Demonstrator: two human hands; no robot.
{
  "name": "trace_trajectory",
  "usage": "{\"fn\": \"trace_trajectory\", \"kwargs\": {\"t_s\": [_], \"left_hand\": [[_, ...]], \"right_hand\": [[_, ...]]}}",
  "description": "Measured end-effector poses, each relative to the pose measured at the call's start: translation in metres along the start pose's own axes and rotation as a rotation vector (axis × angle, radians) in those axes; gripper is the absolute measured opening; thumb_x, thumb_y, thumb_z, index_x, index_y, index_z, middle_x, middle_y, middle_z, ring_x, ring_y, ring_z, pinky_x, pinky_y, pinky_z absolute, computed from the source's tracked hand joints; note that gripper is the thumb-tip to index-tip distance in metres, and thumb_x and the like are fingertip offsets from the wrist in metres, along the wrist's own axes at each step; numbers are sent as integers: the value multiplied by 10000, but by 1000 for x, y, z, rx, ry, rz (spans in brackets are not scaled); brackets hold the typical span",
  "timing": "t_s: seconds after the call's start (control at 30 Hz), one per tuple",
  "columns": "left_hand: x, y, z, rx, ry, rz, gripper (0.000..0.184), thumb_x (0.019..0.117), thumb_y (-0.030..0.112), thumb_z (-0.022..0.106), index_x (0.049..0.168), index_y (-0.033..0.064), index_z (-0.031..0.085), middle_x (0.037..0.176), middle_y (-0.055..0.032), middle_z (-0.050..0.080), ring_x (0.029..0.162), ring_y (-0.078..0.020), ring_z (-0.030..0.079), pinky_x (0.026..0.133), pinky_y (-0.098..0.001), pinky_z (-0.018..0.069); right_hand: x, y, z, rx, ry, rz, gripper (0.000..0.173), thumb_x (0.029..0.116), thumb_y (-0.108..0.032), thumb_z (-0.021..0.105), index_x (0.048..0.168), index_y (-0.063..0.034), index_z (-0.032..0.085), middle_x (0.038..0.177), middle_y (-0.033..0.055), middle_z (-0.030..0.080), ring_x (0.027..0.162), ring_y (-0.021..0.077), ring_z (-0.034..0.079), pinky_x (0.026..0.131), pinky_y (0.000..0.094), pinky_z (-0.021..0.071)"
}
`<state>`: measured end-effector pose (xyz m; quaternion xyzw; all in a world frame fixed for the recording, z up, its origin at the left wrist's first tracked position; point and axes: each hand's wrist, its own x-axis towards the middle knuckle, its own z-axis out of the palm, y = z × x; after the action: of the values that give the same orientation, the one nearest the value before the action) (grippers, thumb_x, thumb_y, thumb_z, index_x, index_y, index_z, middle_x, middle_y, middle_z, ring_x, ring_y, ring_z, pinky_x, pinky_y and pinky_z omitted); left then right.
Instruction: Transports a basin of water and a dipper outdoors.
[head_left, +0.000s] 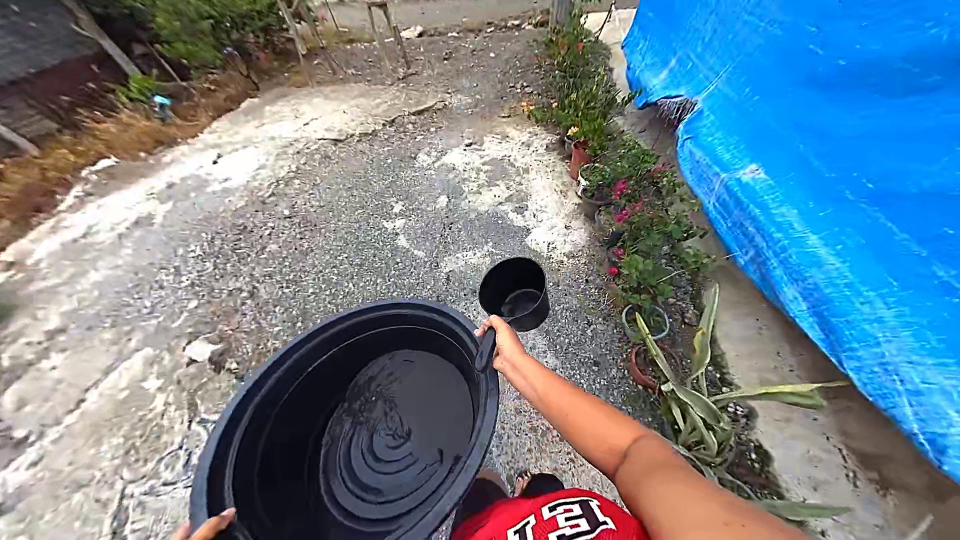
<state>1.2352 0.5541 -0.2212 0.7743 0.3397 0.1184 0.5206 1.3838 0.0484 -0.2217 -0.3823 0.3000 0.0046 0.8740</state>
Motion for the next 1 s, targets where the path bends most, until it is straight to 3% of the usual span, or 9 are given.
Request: {"fn": "trace_trajectory", "kwargs": {"t_s": [0.1,0.17,0.3,0.43,0.5,0.6,0.67,0.87,1.0], "left_hand": [[54,48,70,-21,-26,-2,396,845,56,677,1223,-22,587,1052,-90,646,868,-104,619,789,-348,556],[99,77,122,-69,-45,12,423,833,46,677,1244,-8,593,1053,-77,661,863,-101,637,771,-346,570],[182,138,234,-100,-80,24,415,802,45,703,1207,10,621,1027,-89,672,849,-140,648,755,-382,576],[274,198,340,-53,-177,42,450,803,42,710,1238,-23,615,1065,-128,666,885,-164,634,779,-408,563],[309,236,395,-60,-197,49,407,787,44,716,1183,-5,634,1026,-107,672,860,-164,640,757,-409,568],[345,299,478,-48,-223,89,321,795,42,708,1109,17,647,948,-71,668,792,-138,634,719,-381,566],[373,336,535,-48,-245,97,379,796,42,712,1164,-10,636,997,-116,668,830,-175,628,747,-417,555],[417,436,701,-38,-229,77,357,771,62,729,1110,-9,641,994,-131,666,838,-199,625,738,-444,549],[441,498,799,-35,-242,58,323,765,38,728,1073,-15,649,964,-136,674,819,-210,633,720,-450,550]], "right_hand": [[68,-40,21,20,40,15,111,994,-129,535,963,-41,593,821,94,649,726,193,628,651,375,534],[119,-65,34,82,112,22,133,987,-150,543,1040,-36,586,894,119,636,775,222,622,678,411,537],[225,-102,43,123,206,40,230,1034,-229,497,1159,-41,539,883,118,653,732,211,629,656,385,535],[309,-163,67,195,266,94,176,1013,-223,499,1086,-64,519,772,104,630,611,201,604,562,368,528],[344,-200,80,192,265,114,187,1010,-237,506,1078,-65,532,781,103,639,606,199,606,552,365,527],[400,-242,92,231,271,87,166,1013,-184,495,1101,-47,524,804,116,657,627,195,628,556,351,535],[445,-270,97,290,303,37,157,1012,-169,482,1092,-39,520,821,125,659,655,199,633,583,354,539],[598,-366,103,364,400,-21,270,1011,-257,530,1190,-56,532,980,121,643,819,224,618,714,414,523],[674,-444,108,378,421,-22,233,969,-167,547,1172,-55,518,945,128,618,776,222,613,684,406,538]]}}
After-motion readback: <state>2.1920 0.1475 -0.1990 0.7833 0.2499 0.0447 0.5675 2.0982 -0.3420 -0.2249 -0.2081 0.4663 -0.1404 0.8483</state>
